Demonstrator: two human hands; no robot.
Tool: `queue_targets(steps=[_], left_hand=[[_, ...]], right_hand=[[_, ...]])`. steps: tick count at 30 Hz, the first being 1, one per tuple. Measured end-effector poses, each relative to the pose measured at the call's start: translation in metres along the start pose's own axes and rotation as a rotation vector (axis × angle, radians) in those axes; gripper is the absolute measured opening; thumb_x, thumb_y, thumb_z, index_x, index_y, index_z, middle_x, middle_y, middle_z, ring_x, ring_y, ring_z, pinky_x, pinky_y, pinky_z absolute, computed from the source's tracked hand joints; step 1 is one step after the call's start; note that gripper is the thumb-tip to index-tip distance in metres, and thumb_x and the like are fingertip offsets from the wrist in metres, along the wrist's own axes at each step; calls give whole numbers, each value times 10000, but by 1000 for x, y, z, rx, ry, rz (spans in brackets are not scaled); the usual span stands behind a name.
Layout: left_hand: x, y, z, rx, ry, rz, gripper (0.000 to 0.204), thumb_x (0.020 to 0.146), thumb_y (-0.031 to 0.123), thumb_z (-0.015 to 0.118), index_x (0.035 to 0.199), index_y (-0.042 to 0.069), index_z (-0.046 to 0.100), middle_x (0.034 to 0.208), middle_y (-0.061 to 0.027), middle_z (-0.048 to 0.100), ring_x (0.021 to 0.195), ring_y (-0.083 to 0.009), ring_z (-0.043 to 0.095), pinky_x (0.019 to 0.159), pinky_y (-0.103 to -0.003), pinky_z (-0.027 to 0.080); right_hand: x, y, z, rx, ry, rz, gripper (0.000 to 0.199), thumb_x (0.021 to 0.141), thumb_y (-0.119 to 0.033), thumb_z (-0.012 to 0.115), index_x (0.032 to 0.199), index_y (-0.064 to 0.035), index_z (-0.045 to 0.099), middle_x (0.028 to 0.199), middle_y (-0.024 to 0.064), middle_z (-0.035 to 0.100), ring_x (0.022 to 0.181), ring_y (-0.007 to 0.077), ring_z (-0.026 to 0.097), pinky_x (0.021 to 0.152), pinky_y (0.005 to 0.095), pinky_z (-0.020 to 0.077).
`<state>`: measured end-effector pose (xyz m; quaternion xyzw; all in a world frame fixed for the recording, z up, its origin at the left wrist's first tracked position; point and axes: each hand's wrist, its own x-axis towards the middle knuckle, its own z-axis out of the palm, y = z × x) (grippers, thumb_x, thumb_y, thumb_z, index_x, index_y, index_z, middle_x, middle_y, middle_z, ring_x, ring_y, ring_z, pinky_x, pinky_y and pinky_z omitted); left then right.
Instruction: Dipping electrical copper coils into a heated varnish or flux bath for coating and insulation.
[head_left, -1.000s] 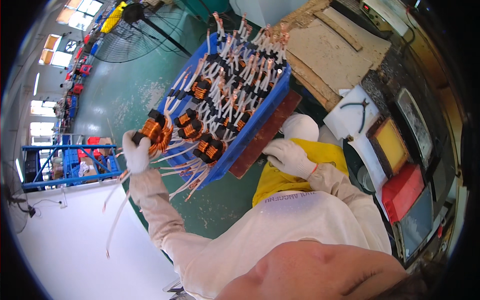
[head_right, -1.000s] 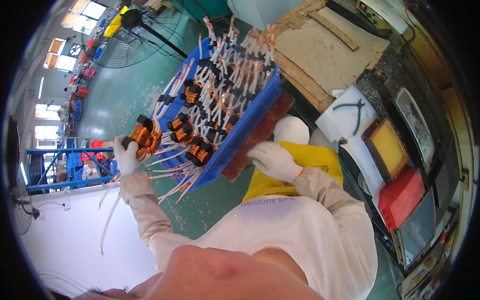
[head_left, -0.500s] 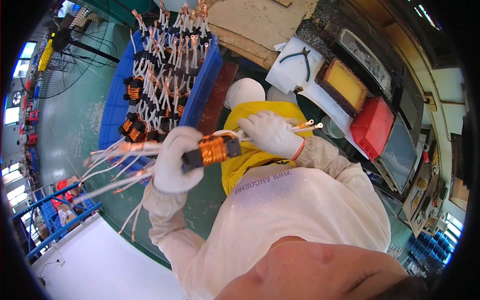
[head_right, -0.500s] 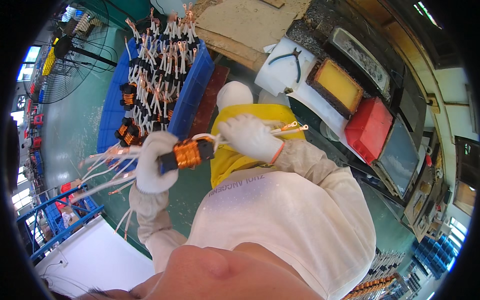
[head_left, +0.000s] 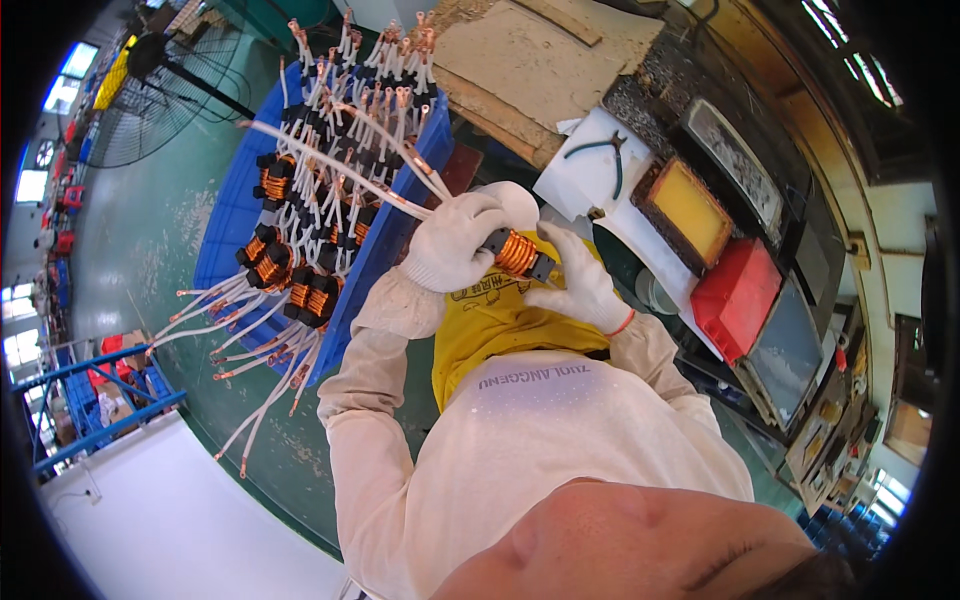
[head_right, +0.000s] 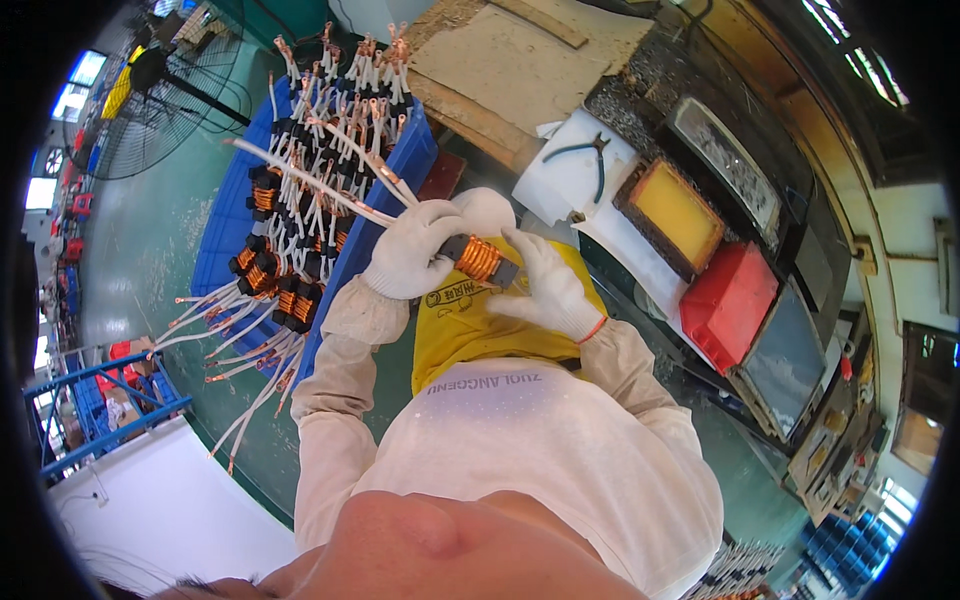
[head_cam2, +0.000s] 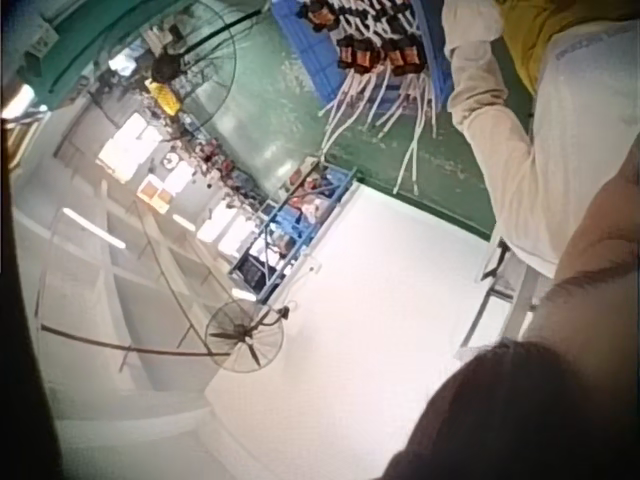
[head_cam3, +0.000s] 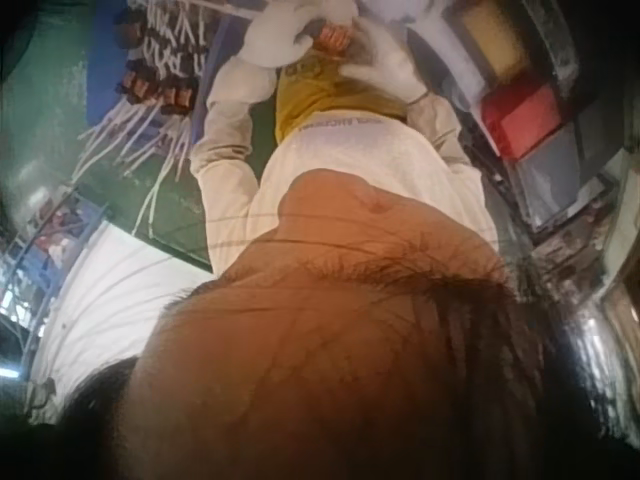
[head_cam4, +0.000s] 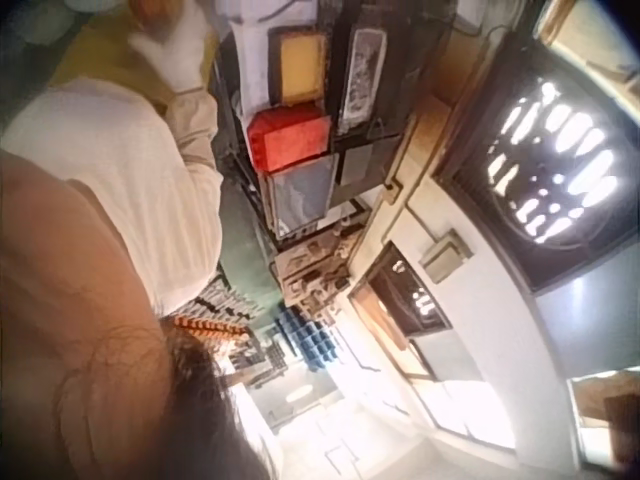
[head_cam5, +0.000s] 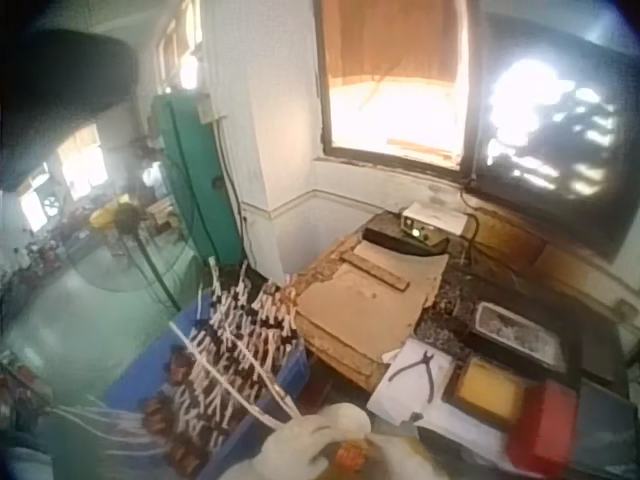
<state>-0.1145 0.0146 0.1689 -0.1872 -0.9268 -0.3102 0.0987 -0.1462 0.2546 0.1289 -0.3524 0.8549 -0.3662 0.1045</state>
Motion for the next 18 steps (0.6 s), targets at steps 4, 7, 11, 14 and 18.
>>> queue_targets(steps=[4, 7, 11, 14, 18], left_hand=[[3, 13, 11, 3, 48, 8, 429, 630, 16, 657, 1043, 124, 620, 1074, -98, 583, 1030, -317, 580, 905, -394, 486], [6, 21, 17, 58, 74, 49, 470, 632, 29, 674, 1087, 133, 622, 1063, -88, 595, 1003, -311, 595, 877, -397, 494], [7, 34, -1, -43, 236, -79, 418, 694, 21, 673, 1102, 100, 627, 1021, -93, 622, 949, -306, 611, 841, -392, 500], [-27, 5, 6, -498, 435, -318, 236, 837, 17, 649, 1071, 40, 633, 910, -86, 644, 837, -186, 631, 763, -287, 499], [-38, -20, 13, -762, 844, -694, 208, 954, 154, 598, 1112, 20, 602, 945, -30, 655, 801, -75, 581, 695, -219, 463]], right_hand=[[32, -22, 2, 36, -95, 104, 806, 704, -430, 785, 1329, -47, 449, 1069, 225, 637, 964, 388, 643, 804, 437, 528], [44, -19, 11, -147, -163, 193, 756, 726, -466, 756, 1290, -52, 471, 880, 206, 685, 766, 399, 679, 658, 465, 549], [44, -20, 6, 2, -119, 228, 743, 727, -437, 767, 1319, -101, 470, 987, 213, 680, 870, 389, 677, 738, 442, 547], [44, -30, -2, 115, -110, 218, 709, 732, -407, 767, 1323, -132, 488, 1040, 207, 673, 939, 386, 667, 796, 425, 540], [41, -37, -6, 118, -131, 245, 662, 738, -378, 765, 1302, -130, 523, 1048, 200, 675, 954, 367, 672, 807, 398, 534]])
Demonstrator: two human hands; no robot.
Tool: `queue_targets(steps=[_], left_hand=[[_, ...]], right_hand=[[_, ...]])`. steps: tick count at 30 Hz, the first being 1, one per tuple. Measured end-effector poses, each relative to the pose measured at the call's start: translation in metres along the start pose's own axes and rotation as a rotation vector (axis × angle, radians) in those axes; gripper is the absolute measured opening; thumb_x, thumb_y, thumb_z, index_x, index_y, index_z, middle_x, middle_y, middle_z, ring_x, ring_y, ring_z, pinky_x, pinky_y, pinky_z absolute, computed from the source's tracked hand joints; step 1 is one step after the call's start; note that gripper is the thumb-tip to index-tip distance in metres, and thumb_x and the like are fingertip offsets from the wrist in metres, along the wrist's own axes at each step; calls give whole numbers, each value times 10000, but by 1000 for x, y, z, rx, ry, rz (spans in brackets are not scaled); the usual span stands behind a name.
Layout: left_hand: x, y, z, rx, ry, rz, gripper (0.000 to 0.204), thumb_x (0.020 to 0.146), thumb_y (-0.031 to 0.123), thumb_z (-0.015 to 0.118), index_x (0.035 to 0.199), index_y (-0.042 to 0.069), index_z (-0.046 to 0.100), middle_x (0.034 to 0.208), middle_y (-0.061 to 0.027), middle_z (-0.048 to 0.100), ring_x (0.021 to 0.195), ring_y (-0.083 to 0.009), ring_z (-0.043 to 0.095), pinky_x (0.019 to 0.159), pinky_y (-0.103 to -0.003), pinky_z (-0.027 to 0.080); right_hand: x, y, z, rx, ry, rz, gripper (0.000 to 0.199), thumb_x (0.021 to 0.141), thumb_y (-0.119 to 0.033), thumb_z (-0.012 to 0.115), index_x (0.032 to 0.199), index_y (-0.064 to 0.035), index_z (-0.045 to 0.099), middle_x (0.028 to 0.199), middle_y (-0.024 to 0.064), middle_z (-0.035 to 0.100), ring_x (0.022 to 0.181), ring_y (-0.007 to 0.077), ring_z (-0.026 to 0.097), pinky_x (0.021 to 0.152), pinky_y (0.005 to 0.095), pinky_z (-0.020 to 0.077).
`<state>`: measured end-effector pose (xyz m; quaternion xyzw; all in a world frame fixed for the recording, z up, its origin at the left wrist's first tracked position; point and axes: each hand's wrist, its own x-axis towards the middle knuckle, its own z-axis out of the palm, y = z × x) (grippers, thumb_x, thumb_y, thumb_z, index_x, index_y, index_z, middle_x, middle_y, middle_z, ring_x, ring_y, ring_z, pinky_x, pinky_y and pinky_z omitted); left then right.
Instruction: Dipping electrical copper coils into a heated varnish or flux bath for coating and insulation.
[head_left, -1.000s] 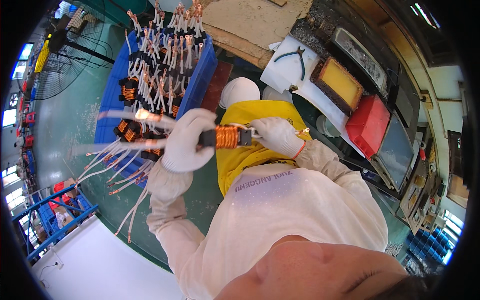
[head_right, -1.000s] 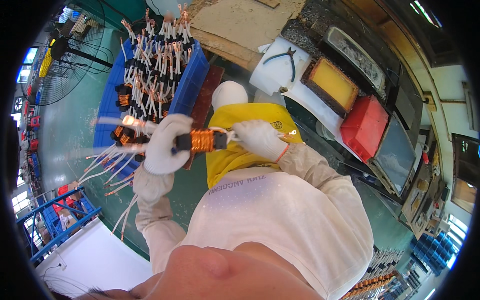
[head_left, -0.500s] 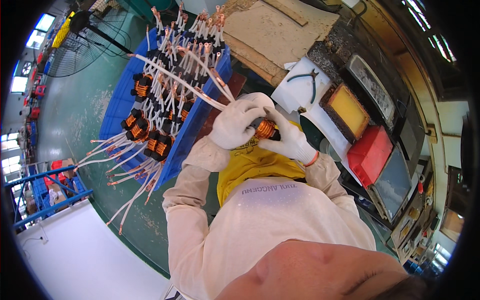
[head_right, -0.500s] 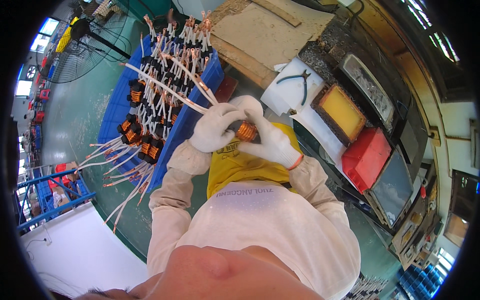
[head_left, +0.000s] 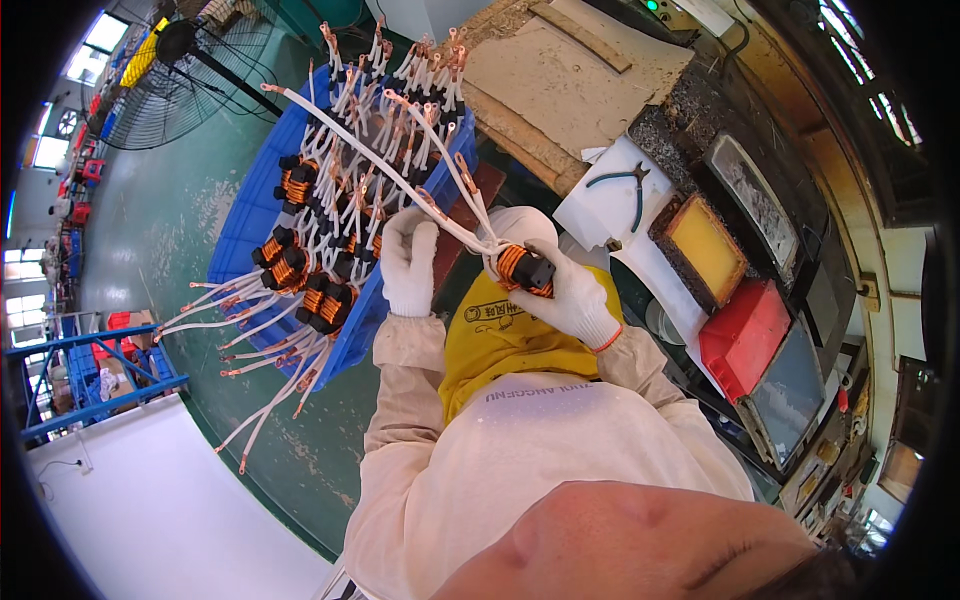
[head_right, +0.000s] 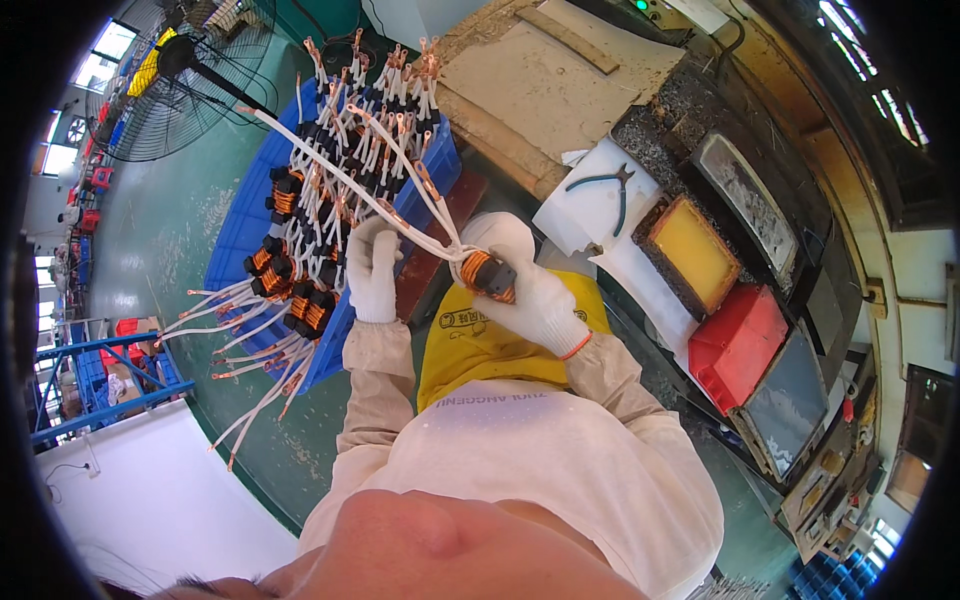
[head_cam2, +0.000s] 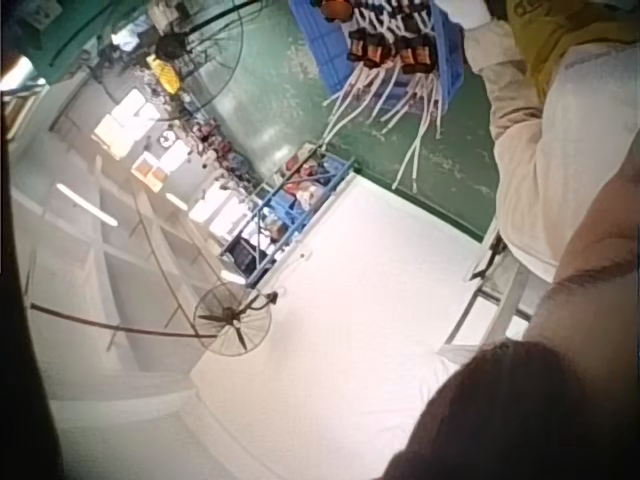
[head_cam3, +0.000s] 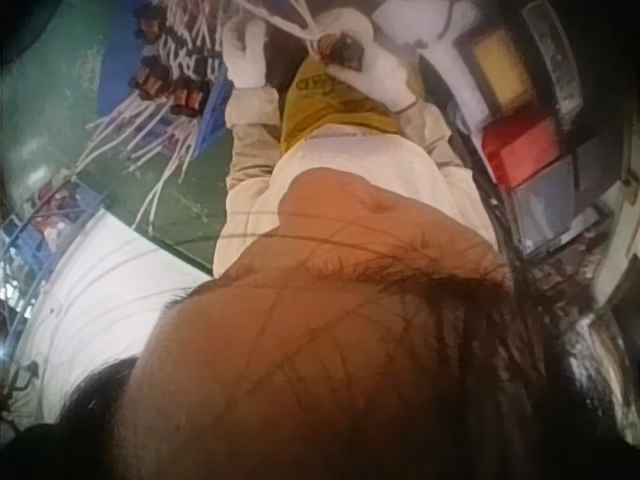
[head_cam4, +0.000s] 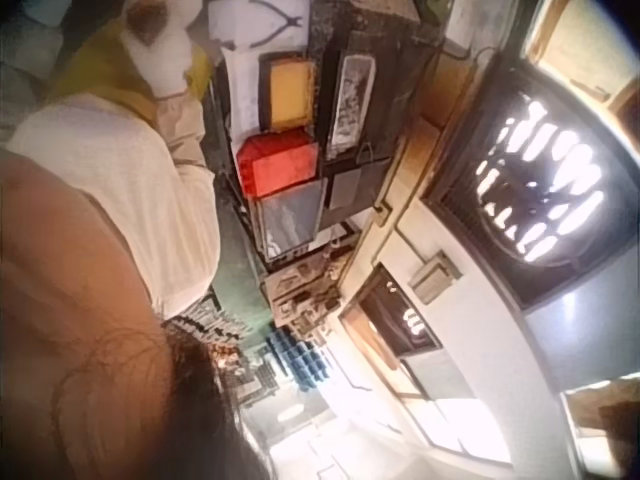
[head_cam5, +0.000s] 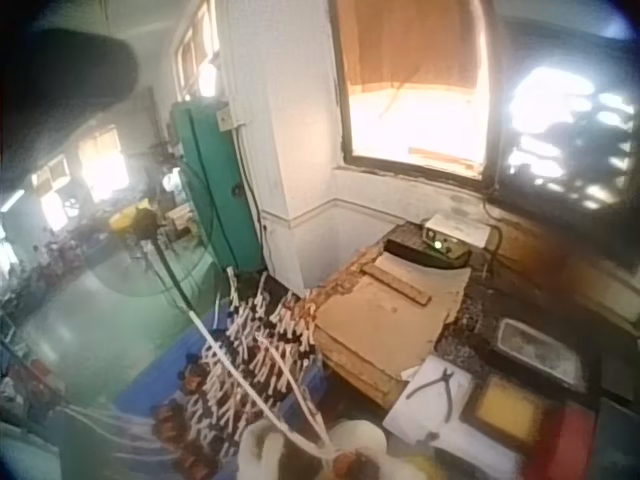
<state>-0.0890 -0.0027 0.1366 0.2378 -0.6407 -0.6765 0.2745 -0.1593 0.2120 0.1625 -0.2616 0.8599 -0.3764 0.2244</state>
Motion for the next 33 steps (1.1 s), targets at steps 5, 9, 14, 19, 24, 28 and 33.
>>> queue_targets(steps=[5, 9, 14, 19, 24, 28, 33], left_hand=[[10, 1, 9, -137, -191, -229, 272, 982, 253, 562, 1127, 24, 586, 924, -37, 657, 763, -92, 585, 705, -236, 482], [13, -21, 11, -291, -259, -256, 304, 988, 328, 561, 1060, 35, 596, 894, -38, 649, 731, -103, 581, 692, -240, 476], [15, -47, 12, -582, -394, -272, 458, 908, 528, 603, 944, 72, 574, 840, -20, 585, 719, -119, 544, 667, -260, 454], [23, -69, 18, -838, -561, -220, 483, 885, 578, 595, 872, 99, 536, 795, -14, 513, 722, -146, 517, 658, -280, 454], [19, -54, 33, -729, -346, -310, 482, 946, 566, 513, 757, 128, 442, 701, -12, 464, 601, -126, 474, 552, -267, 422], [23, -52, 32, -422, -211, -335, 383, 989, 422, 514, 797, 91, 496, 685, -14, 497, 495, -103, 460, 446, -230, 356], [48, -41, 26, -228, -265, -432, 210, 948, 241, 594, 977, 34, 607, 782, -46, 624, 504, -74, 522, 471, -195, 430]], right_hand=[[2, 8, -2, 21, 8, -5, 641, 754, -361, 751, 1307, -122, 530, 1034, 195, 682, 929, 344, 688, 792, 369, 535], [1, 11, -1, 98, 41, -60, 604, 766, -330, 733, 1302, -115, 553, 1033, 187, 682, 926, 331, 690, 791, 354, 532], [0, 12, -3, 82, 17, -73, 598, 767, -316, 731, 1302, -110, 560, 1032, 179, 681, 922, 316, 692, 785, 346, 530], [-1, 19, -2, 131, 46, -152, 585, 754, -277, 728, 1291, -104, 573, 1041, 174, 683, 911, 307, 693, 785, 333, 530], [-4, 26, -3, 164, 29, -79, 581, 748, -261, 730, 1283, -98, 578, 1052, 172, 683, 909, 292, 691, 795, 324, 527], [-6, 33, 1, 119, 74, -137, 581, 742, -238, 744, 1280, -92, 580, 1056, 176, 681, 935, 287, 686, 815, 324, 522], [-10, 23, 3, 46, 86, -237, 589, 735, -229, 758, 1275, -83, 575, 1058, 180, 673, 949, 320, 671, 826, 358, 524]])
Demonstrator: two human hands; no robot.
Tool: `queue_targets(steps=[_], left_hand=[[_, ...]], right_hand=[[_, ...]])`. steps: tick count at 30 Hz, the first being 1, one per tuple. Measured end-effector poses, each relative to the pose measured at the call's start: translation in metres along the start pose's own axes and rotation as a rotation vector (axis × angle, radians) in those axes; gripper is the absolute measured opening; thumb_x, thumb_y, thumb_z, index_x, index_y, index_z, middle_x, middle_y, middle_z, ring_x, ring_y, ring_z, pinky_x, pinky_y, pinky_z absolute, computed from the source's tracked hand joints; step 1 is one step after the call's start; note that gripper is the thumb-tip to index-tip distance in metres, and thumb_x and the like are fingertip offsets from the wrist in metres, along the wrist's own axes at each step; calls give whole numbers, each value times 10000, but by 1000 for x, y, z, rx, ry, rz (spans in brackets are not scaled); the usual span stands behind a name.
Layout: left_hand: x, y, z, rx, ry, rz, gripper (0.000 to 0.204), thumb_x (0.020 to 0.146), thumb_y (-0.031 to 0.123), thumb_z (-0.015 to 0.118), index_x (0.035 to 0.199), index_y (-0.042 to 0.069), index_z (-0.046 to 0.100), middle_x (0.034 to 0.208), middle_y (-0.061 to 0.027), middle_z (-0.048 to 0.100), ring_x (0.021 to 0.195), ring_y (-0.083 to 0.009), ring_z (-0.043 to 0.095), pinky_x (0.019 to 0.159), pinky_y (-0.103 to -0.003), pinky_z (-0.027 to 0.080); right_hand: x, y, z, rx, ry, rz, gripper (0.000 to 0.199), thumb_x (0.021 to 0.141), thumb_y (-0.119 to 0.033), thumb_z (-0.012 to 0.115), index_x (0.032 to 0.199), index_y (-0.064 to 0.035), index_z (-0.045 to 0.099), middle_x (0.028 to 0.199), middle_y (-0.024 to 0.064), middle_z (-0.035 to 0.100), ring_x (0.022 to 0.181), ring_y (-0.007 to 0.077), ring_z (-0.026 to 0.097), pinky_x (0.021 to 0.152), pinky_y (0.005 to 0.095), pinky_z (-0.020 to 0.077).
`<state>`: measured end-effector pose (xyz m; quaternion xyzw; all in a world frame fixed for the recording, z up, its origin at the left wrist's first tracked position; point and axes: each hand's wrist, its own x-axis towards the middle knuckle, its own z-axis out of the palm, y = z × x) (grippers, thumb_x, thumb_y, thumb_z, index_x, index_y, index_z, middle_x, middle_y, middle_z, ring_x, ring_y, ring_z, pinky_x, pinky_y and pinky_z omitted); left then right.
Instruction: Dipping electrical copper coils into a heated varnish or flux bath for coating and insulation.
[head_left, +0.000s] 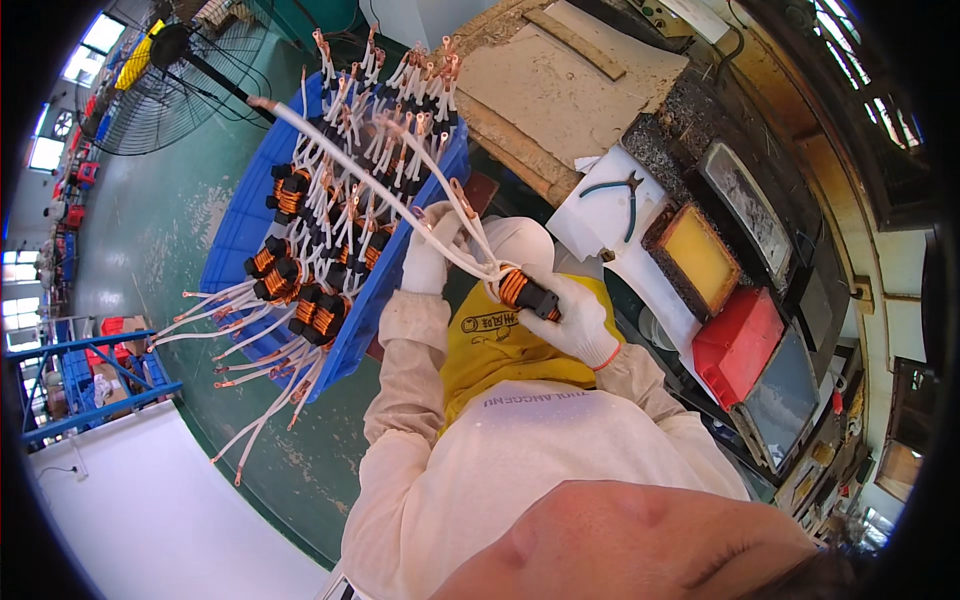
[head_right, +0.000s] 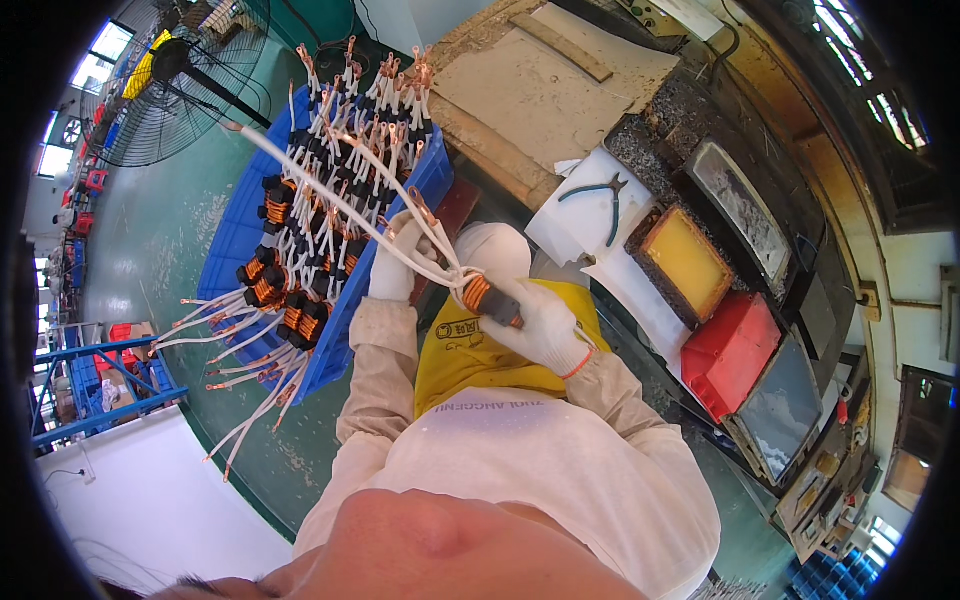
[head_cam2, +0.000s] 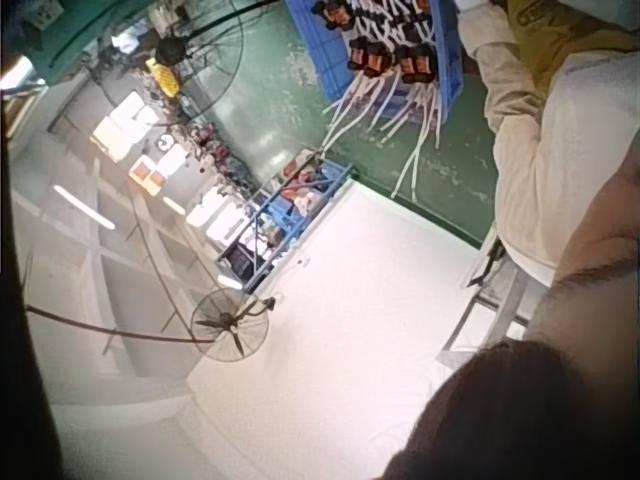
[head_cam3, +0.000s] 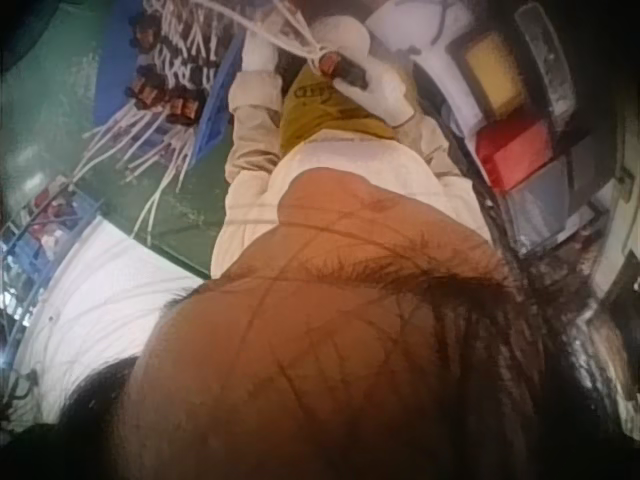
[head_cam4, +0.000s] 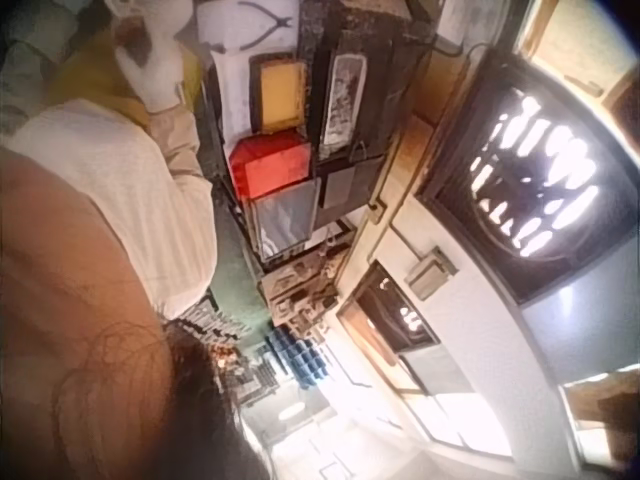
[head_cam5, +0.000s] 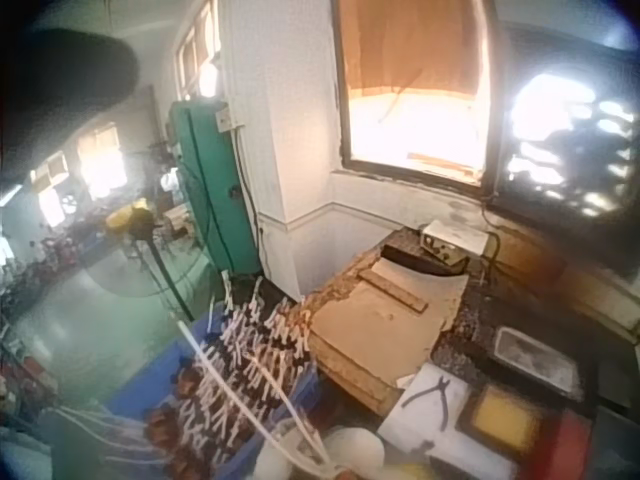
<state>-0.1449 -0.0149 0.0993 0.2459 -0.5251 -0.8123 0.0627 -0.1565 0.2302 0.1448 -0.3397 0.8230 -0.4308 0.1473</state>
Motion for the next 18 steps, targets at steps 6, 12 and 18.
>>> queue_targets(steps=[6, 12, 18], left_hand=[[-10, 4, 0, -29, -180, -8, 310, 941, 372, 629, 953, 63, 658, 804, -19, 664, 605, -73, 596, 544, -187, 491], [-1, -7, -6, 61, -126, 69, 363, 967, 395, 578, 907, 41, 635, 759, -69, 662, 573, -122, 611, 520, -229, 512], [8, -14, 2, 64, 69, -47, 553, 969, 552, 456, 765, 56, 588, 681, -89, 628, 609, -171, 629, 505, -275, 504]], right_hand=[[0, -10, 1, -32, -28, -2, 581, 760, -282, 761, 1287, -135, 565, 1047, 166, 664, 944, 344, 647, 812, 395, 522], [3, -20, 6, -55, -72, 115, 582, 761, -322, 751, 1284, -144, 568, 1007, 162, 664, 907, 343, 648, 792, 400, 523], [3, -6, 5, -74, -48, 31, 583, 758, -330, 752, 1280, -148, 567, 970, 160, 663, 879, 340, 648, 767, 406, 521]])
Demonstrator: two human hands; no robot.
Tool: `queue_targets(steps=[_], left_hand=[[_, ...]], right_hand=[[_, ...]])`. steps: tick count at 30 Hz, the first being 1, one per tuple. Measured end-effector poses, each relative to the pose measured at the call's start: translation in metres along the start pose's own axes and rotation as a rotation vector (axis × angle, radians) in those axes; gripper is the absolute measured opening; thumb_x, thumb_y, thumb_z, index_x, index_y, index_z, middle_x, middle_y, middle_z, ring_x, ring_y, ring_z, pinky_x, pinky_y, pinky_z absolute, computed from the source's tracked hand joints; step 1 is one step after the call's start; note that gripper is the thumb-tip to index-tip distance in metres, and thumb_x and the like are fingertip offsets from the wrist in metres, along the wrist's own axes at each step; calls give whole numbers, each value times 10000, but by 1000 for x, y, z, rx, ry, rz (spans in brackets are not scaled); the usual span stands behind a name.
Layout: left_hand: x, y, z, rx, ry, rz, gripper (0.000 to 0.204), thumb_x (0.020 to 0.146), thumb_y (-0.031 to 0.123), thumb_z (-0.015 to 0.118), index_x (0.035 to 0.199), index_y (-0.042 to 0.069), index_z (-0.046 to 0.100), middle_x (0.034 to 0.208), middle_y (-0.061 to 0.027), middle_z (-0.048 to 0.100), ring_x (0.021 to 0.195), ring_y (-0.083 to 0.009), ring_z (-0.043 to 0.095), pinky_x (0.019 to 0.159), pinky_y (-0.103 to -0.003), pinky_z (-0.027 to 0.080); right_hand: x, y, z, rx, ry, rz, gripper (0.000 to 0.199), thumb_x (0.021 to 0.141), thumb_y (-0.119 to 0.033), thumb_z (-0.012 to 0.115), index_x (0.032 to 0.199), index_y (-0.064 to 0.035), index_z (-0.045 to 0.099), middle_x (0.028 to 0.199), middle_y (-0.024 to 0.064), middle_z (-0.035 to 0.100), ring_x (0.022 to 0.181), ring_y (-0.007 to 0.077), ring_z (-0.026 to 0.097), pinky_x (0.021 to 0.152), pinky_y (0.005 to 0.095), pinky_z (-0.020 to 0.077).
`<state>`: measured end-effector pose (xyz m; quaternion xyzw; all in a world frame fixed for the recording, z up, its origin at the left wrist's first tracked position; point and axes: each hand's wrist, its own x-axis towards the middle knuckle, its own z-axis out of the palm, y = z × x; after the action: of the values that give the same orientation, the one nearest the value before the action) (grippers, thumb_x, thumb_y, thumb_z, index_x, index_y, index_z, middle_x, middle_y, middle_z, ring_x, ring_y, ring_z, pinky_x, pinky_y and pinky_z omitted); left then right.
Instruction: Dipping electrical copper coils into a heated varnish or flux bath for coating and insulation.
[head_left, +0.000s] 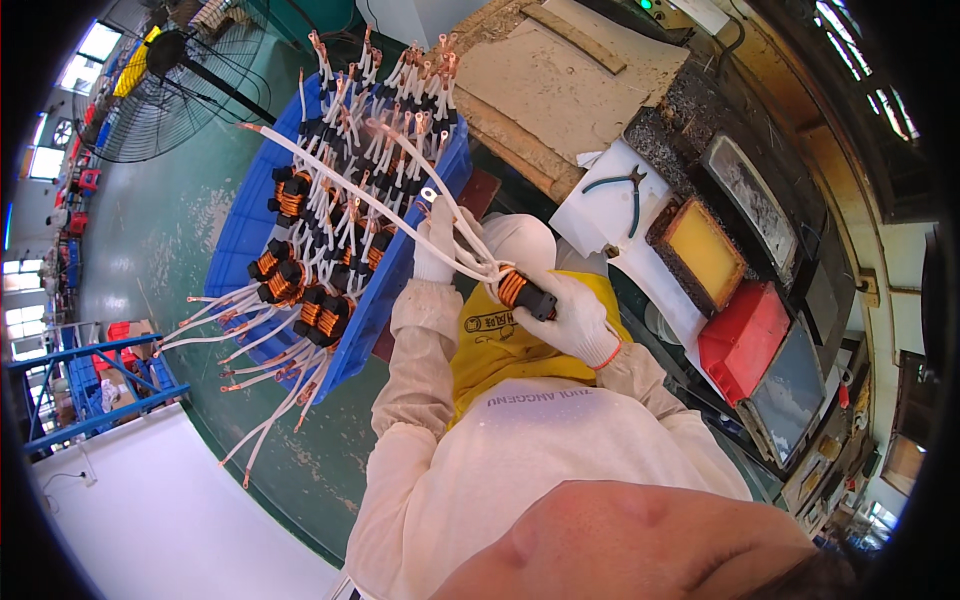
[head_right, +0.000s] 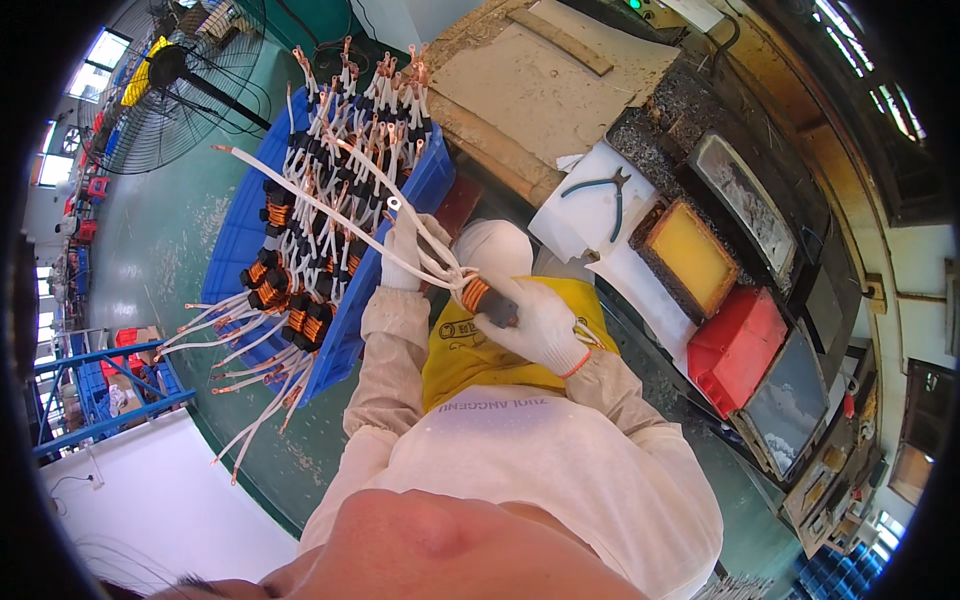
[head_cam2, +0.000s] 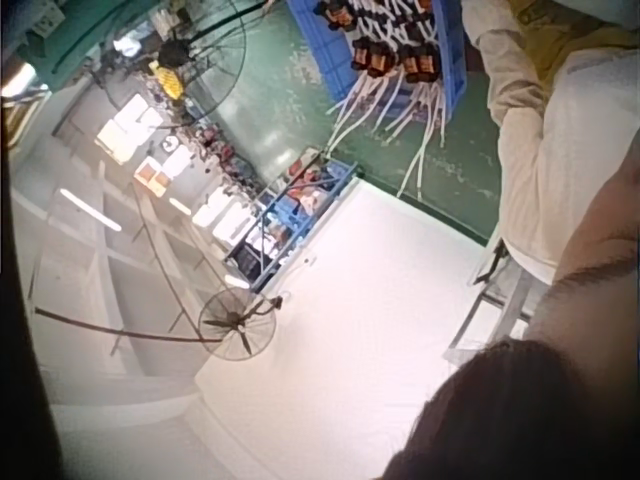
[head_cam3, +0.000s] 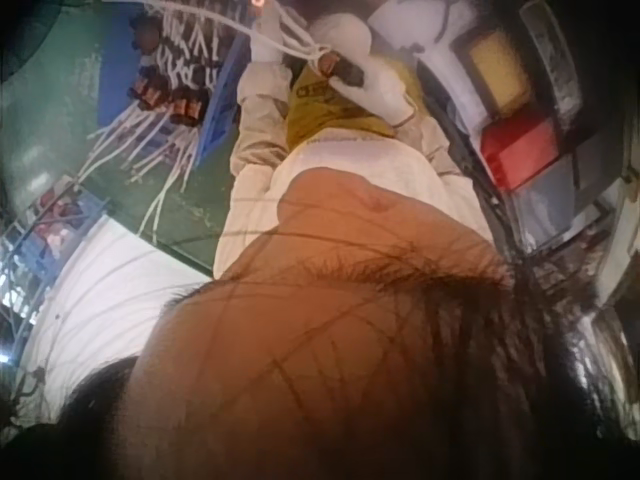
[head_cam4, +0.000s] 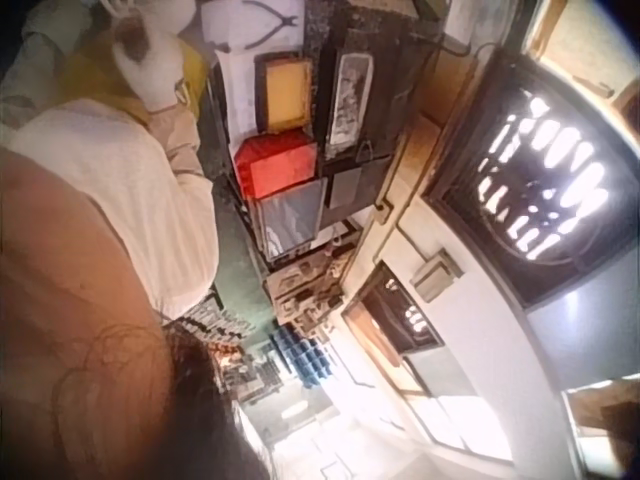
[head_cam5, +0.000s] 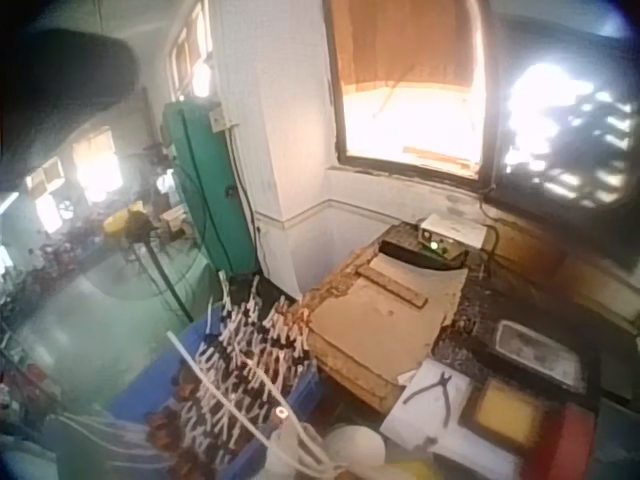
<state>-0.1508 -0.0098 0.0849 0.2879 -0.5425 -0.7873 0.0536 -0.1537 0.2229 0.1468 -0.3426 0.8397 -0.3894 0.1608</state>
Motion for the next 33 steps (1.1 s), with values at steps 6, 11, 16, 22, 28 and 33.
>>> queue_targets(steps=[6, 11, 16, 22, 28, 33], left_hand=[[31, -61, -15, -665, 139, -335, 534, 907, 599, 537, 722, 102, 595, 640, -81, 599, 514, -205, 561, 464, -309, 486], [-1, -13, 0, -387, 40, -116, 479, 920, 537, 551, 870, 67, 621, 708, -81, 619, 548, -197, 571, 509, -305, 495], [-3, 17, -46, -287, 486, 367, 327, 964, 312, 567, 1026, -4, 625, 810, -85, 647, 615, -141, 583, 572, -265, 502], [-14, 74, -36, -114, -30, 379, 401, 959, 353, 612, 1120, -14, 629, 926, -119, 694, 552, -63, 495, 487, -205, 393], [9, 98, -34, -603, -450, 314, 625, 845, 495, 697, 1207, 1, 576, 863, -91, 654, 511, -34, 341, 453, -155, 271], [9, 116, -30, -437, -400, 385, 422, 925, 542, 564, 1000, 131, 620, 797, 15, 588, 456, -6, 319, 384, -154, 224]], right_hand=[[-1, -5, 11, -86, 76, -84, 555, 759, -329, 753, 1259, -152, 588, 1015, 152, 665, 927, 336, 640, 812, 419, 509], [-5, -2, 6, -74, 116, -53, 549, 764, -333, 749, 1257, -150, 592, 1031, 148, 668, 931, 335, 641, 818, 415, 510], [0, -13, -1, -25, -11, 50, 540, 745, -259, 747, 1238, -98, 599, 1009, 168, 676, 894, 333, 663, 781, 390, 531], [2, -13, -4, -13, -2, 15, 532, 747, -248, 746, 1238, -105, 598, 1002, 165, 677, 882, 320, 665, 765, 380, 533], [-3, -11, 1, -27, 32, -10, 509, 771, -328, 745, 1217, -127, 608, 948, 160, 664, 858, 346, 643, 753, 413, 519], [-2, -8, 4, -12, 55, -26, 525, 761, -329, 755, 1224, -132, 605, 944, 166, 662, 848, 348, 645, 741, 412, 521]])
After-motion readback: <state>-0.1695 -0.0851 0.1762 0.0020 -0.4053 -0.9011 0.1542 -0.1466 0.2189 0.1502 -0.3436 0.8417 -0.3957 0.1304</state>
